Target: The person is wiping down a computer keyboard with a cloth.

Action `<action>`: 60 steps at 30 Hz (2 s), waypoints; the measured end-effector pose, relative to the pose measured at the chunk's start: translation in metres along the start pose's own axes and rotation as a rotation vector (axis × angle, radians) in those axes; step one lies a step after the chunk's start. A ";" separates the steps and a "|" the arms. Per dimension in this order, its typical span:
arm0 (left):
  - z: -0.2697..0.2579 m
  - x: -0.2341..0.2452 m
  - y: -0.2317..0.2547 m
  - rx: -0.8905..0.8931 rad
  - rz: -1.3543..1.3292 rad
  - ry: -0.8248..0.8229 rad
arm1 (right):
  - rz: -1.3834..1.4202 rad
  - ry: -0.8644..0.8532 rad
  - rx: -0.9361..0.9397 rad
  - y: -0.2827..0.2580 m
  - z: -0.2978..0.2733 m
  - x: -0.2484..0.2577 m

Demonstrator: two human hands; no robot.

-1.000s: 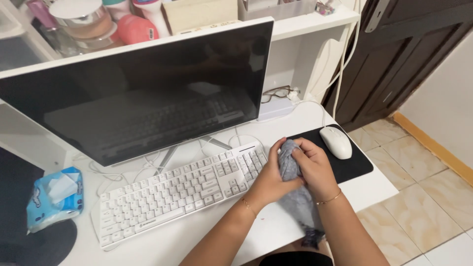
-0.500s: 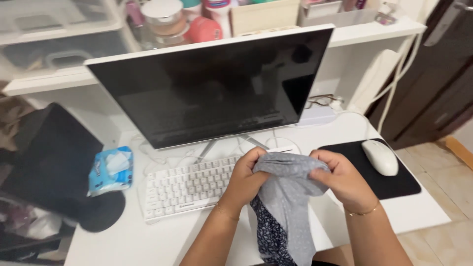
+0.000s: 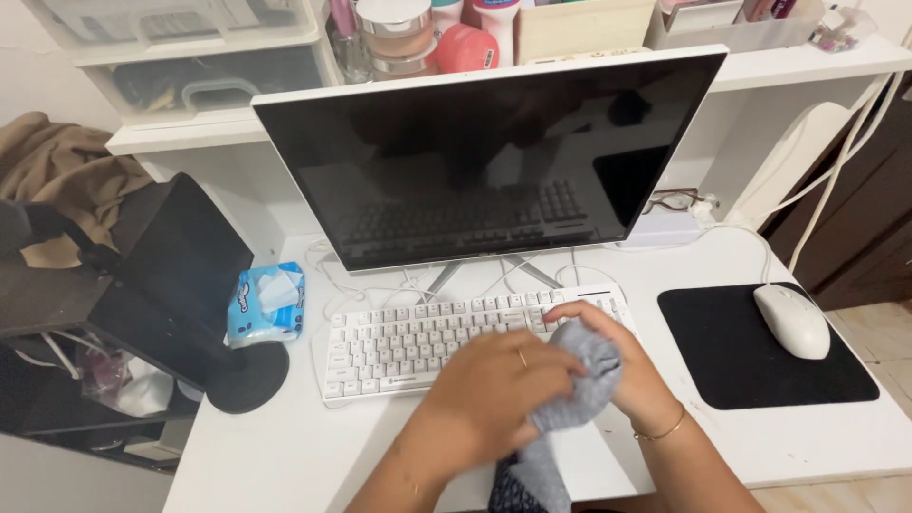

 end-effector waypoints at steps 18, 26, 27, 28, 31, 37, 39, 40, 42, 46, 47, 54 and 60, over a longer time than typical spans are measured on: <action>-0.024 -0.018 -0.066 0.531 -0.701 0.131 | 0.810 -0.257 0.156 0.005 -0.007 0.009; -0.040 0.030 -0.071 0.285 -0.546 0.406 | 1.039 -0.265 0.164 0.028 -0.025 0.015; -0.042 0.041 -0.064 0.222 -0.483 0.467 | 0.985 -0.193 0.120 0.043 -0.023 0.020; -0.043 0.045 -0.067 0.224 -0.481 0.468 | 0.987 -0.195 0.120 0.058 -0.019 0.021; -0.046 0.061 -0.070 0.172 -0.463 0.548 | 0.783 0.036 0.058 0.092 -0.008 0.034; -0.053 0.062 -0.077 0.211 -0.509 0.612 | 0.585 0.253 0.036 0.048 0.000 0.046; -0.054 0.066 -0.078 0.269 -0.410 0.658 | 0.238 0.218 -0.003 0.028 0.003 0.057; -0.053 0.070 -0.078 0.269 -0.410 0.657 | 0.239 0.218 -0.002 0.024 0.002 0.062; -0.053 0.078 -0.081 0.356 -0.378 0.678 | 0.025 0.391 -0.056 0.017 -0.003 0.082; -0.058 0.074 -0.101 0.287 -0.388 0.679 | 0.010 0.471 -0.070 -0.006 -0.011 0.098; -0.071 0.058 -0.129 0.389 -0.769 0.783 | 0.032 0.468 -0.099 -0.005 -0.012 0.101; -0.033 -0.011 -0.134 0.598 -1.374 0.760 | -0.712 0.386 0.297 -0.062 -0.022 0.034; -0.015 -0.014 -0.116 0.476 -1.256 0.748 | -0.699 0.375 0.397 -0.075 -0.025 -0.025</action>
Point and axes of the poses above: each hand's wrist, its own z-axis towards the middle knuckle, its own x-axis out of the back of the hand, y = z × x, the point moved 6 cm from there along z, towards the middle knuckle, and after that the axes turned 12 degrees about -z, right-handed, at the moved point
